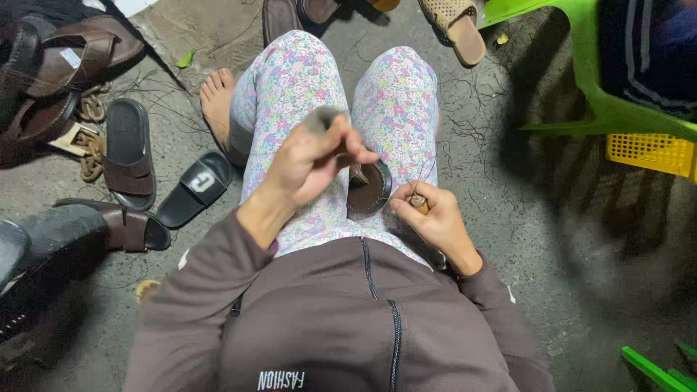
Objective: The person sits on the floor and sews a brown leather shoe using a needle and thread. They repeatedly push the needle through the shoe's sole and pull the thread tight to secure the stitching.
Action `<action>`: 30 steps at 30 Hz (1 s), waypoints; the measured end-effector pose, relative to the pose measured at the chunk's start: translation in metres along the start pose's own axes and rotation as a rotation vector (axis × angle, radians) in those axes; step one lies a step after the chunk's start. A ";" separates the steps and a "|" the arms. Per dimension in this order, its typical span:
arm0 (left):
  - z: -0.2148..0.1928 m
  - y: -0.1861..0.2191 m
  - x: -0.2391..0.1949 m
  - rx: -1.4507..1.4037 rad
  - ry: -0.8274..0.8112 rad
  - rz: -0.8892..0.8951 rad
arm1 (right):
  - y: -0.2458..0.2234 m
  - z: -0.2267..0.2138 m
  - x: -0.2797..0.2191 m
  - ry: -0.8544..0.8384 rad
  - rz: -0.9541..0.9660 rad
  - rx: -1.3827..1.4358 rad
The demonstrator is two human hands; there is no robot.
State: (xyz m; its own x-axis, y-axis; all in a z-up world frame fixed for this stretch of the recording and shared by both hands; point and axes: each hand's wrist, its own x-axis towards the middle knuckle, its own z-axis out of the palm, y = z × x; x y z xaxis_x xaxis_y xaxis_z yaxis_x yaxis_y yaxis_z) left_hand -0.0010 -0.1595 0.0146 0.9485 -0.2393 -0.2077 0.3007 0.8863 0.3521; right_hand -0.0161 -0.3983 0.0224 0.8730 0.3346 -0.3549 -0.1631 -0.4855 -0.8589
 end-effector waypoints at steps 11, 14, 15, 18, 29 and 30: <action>-0.016 -0.034 0.114 0.363 0.313 -0.031 | -0.018 0.003 0.016 -0.129 0.292 0.058; -0.012 -0.016 0.099 0.346 0.244 -0.061 | -0.008 -0.004 0.017 -0.175 0.312 0.029; -0.007 -0.009 0.092 0.361 0.126 -0.064 | -0.001 -0.008 0.017 -0.208 0.327 0.012; 0.010 0.009 0.058 0.829 -0.275 -0.213 | -0.021 -0.024 0.004 -0.190 0.358 0.161; -0.085 0.127 0.008 0.236 0.410 0.076 | -0.025 -0.074 -0.031 -0.041 -0.253 -0.162; -0.108 0.155 0.004 0.277 0.463 0.233 | -0.019 -0.076 -0.035 -0.033 -0.243 -0.132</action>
State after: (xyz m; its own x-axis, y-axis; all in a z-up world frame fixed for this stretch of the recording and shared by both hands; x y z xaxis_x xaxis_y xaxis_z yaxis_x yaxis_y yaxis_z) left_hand 0.0386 0.0203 -0.0304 0.8690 0.2030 -0.4512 0.1631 0.7435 0.6486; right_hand -0.0090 -0.4626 0.0792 0.8634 0.4790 -0.1581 0.1123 -0.4882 -0.8655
